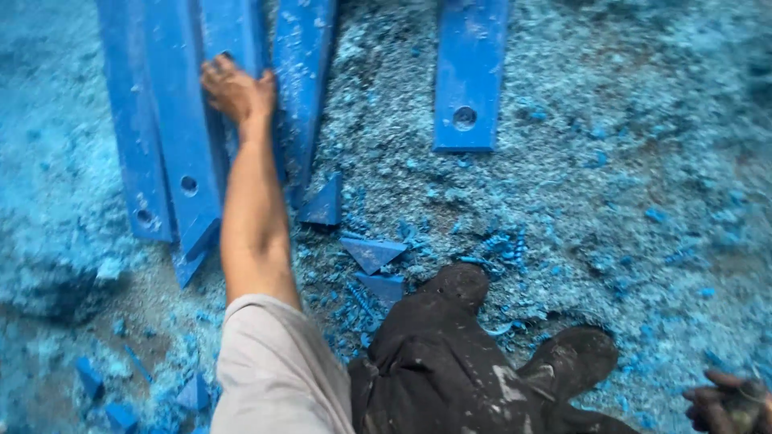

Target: Deburring and cleaning edges of blue plastic parts using a hand tool.

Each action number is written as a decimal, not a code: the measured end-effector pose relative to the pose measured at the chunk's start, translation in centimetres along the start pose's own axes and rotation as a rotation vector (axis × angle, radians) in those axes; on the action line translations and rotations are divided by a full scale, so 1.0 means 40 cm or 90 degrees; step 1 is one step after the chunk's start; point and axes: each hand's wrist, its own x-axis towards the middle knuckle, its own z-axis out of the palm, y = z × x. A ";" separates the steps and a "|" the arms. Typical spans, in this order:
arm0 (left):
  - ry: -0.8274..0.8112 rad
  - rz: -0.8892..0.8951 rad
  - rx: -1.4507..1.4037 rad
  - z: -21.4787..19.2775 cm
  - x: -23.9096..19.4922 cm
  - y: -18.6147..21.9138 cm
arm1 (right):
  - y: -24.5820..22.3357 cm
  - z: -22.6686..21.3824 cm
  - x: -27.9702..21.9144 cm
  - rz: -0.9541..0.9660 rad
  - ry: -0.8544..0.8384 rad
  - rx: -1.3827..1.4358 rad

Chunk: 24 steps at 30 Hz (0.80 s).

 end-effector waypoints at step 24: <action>-0.196 0.471 -0.109 -0.299 -0.765 0.122 | -0.639 0.446 -0.446 -0.127 0.075 -0.173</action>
